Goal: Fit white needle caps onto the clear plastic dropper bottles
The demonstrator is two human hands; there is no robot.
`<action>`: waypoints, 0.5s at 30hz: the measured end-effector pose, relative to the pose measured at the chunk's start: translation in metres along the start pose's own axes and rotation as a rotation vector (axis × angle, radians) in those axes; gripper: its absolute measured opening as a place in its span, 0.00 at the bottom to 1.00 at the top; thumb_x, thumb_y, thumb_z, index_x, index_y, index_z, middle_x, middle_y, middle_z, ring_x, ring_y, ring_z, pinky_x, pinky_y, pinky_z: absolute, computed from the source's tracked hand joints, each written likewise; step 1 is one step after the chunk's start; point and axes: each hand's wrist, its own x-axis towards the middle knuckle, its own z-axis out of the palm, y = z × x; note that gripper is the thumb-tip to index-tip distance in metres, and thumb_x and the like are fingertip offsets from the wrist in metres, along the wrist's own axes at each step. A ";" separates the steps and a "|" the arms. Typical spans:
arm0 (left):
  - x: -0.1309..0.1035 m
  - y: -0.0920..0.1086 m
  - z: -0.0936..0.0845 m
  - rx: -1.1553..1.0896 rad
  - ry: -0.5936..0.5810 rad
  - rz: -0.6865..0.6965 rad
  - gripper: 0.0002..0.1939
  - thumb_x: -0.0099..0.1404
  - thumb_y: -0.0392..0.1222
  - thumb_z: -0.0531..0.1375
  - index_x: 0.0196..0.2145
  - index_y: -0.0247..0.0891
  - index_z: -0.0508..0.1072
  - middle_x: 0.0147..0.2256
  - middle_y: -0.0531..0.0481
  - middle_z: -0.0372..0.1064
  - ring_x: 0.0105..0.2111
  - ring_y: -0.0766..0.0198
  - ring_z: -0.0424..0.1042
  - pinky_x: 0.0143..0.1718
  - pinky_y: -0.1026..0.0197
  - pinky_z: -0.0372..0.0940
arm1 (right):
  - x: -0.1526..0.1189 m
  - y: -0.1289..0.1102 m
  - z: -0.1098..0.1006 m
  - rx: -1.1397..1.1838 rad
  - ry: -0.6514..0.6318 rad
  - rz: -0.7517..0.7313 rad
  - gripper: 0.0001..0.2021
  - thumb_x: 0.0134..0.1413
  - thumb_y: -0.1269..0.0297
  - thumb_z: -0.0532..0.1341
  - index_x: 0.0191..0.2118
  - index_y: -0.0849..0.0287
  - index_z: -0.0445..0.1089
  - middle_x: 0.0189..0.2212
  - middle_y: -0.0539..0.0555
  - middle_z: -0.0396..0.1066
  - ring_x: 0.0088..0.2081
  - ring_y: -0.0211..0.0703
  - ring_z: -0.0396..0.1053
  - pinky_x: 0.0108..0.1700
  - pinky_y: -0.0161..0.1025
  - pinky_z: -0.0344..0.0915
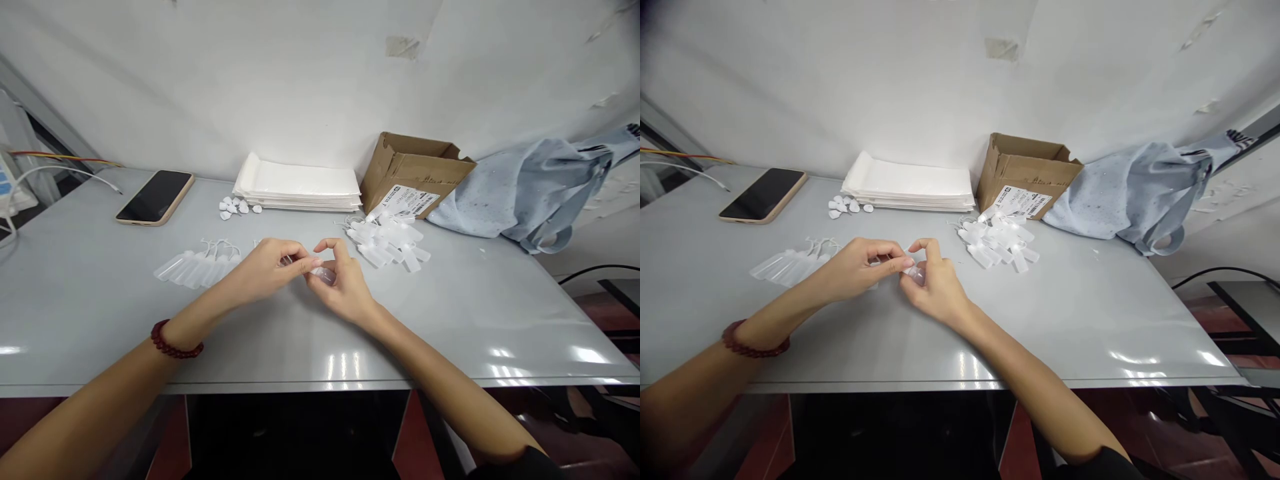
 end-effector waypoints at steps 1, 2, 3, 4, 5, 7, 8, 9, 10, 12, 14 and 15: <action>0.000 0.000 0.000 -0.013 -0.004 0.012 0.17 0.64 0.51 0.56 0.26 0.37 0.73 0.24 0.54 0.65 0.26 0.67 0.61 0.28 0.64 0.54 | 0.000 -0.001 -0.001 0.050 -0.015 0.032 0.14 0.49 0.67 0.58 0.40 0.54 0.52 0.14 0.37 0.55 0.15 0.31 0.49 0.21 0.31 0.44; 0.000 0.001 -0.001 -0.029 -0.007 0.023 0.15 0.64 0.50 0.56 0.27 0.37 0.73 0.25 0.54 0.67 0.27 0.67 0.63 0.29 0.64 0.56 | 0.000 -0.002 -0.001 0.113 -0.040 0.066 0.14 0.49 0.67 0.58 0.40 0.54 0.52 0.14 0.37 0.54 0.16 0.31 0.48 0.20 0.30 0.44; -0.001 0.001 -0.001 -0.045 -0.007 0.034 0.13 0.63 0.48 0.57 0.28 0.37 0.74 0.27 0.54 0.69 0.29 0.66 0.64 0.31 0.64 0.57 | 0.000 -0.003 -0.001 0.185 -0.070 0.096 0.15 0.49 0.67 0.59 0.40 0.53 0.52 0.15 0.37 0.54 0.16 0.30 0.48 0.20 0.29 0.44; -0.001 0.002 -0.001 -0.057 -0.005 0.040 0.11 0.63 0.46 0.58 0.29 0.37 0.74 0.28 0.53 0.70 0.30 0.66 0.65 0.32 0.64 0.57 | 0.000 -0.003 -0.001 0.258 -0.101 0.119 0.15 0.49 0.66 0.60 0.41 0.53 0.52 0.16 0.38 0.54 0.17 0.30 0.48 0.20 0.29 0.45; -0.001 0.003 -0.001 -0.064 -0.001 0.040 0.10 0.63 0.45 0.58 0.29 0.38 0.74 0.29 0.53 0.70 0.30 0.66 0.66 0.32 0.64 0.58 | 0.001 -0.003 -0.001 0.324 -0.126 0.134 0.16 0.50 0.65 0.60 0.41 0.52 0.52 0.16 0.38 0.54 0.17 0.30 0.48 0.20 0.28 0.45; -0.002 0.006 -0.001 -0.076 0.015 0.029 0.10 0.63 0.45 0.58 0.29 0.37 0.74 0.28 0.53 0.70 0.30 0.66 0.66 0.32 0.64 0.58 | 0.001 -0.004 -0.001 0.400 -0.143 0.151 0.16 0.50 0.64 0.61 0.41 0.52 0.52 0.16 0.38 0.53 0.17 0.29 0.48 0.20 0.28 0.45; -0.002 0.007 -0.001 -0.082 0.024 0.023 0.11 0.63 0.46 0.57 0.28 0.37 0.74 0.27 0.53 0.71 0.29 0.66 0.66 0.32 0.64 0.59 | 0.001 -0.005 -0.001 0.400 -0.132 0.154 0.16 0.50 0.64 0.61 0.40 0.52 0.52 0.16 0.37 0.52 0.17 0.29 0.47 0.19 0.28 0.44; -0.002 0.008 -0.001 -0.087 0.029 0.019 0.12 0.63 0.47 0.57 0.29 0.37 0.74 0.27 0.53 0.71 0.29 0.65 0.67 0.31 0.64 0.59 | 0.001 -0.005 -0.001 0.378 -0.111 0.150 0.16 0.50 0.64 0.61 0.40 0.52 0.52 0.15 0.37 0.51 0.17 0.29 0.46 0.19 0.28 0.44; -0.002 0.009 -0.002 -0.092 0.029 0.015 0.12 0.63 0.48 0.57 0.29 0.37 0.74 0.28 0.53 0.71 0.29 0.65 0.67 0.31 0.64 0.59 | 0.000 -0.006 -0.001 0.341 -0.084 0.140 0.16 0.50 0.64 0.61 0.40 0.53 0.52 0.15 0.37 0.51 0.17 0.29 0.45 0.19 0.28 0.43; -0.002 0.009 -0.003 -0.093 0.010 0.007 0.13 0.62 0.50 0.58 0.32 0.38 0.75 0.30 0.53 0.72 0.30 0.65 0.68 0.31 0.64 0.59 | 0.000 -0.006 -0.001 0.260 -0.017 0.105 0.15 0.50 0.65 0.60 0.41 0.53 0.52 0.14 0.37 0.53 0.17 0.29 0.46 0.20 0.28 0.43; -0.002 0.006 -0.005 -0.077 -0.031 -0.003 0.13 0.62 0.51 0.59 0.35 0.39 0.76 0.32 0.53 0.73 0.31 0.65 0.68 0.30 0.65 0.59 | 0.000 -0.005 -0.002 0.212 0.026 0.076 0.15 0.50 0.66 0.59 0.41 0.54 0.52 0.14 0.37 0.53 0.17 0.30 0.46 0.20 0.28 0.44; -0.001 0.005 -0.006 -0.074 -0.050 -0.003 0.13 0.62 0.51 0.58 0.36 0.39 0.76 0.32 0.53 0.73 0.31 0.65 0.68 0.30 0.65 0.59 | 0.000 -0.004 -0.002 0.200 0.030 0.064 0.15 0.50 0.66 0.59 0.41 0.54 0.51 0.14 0.36 0.53 0.17 0.30 0.47 0.21 0.28 0.44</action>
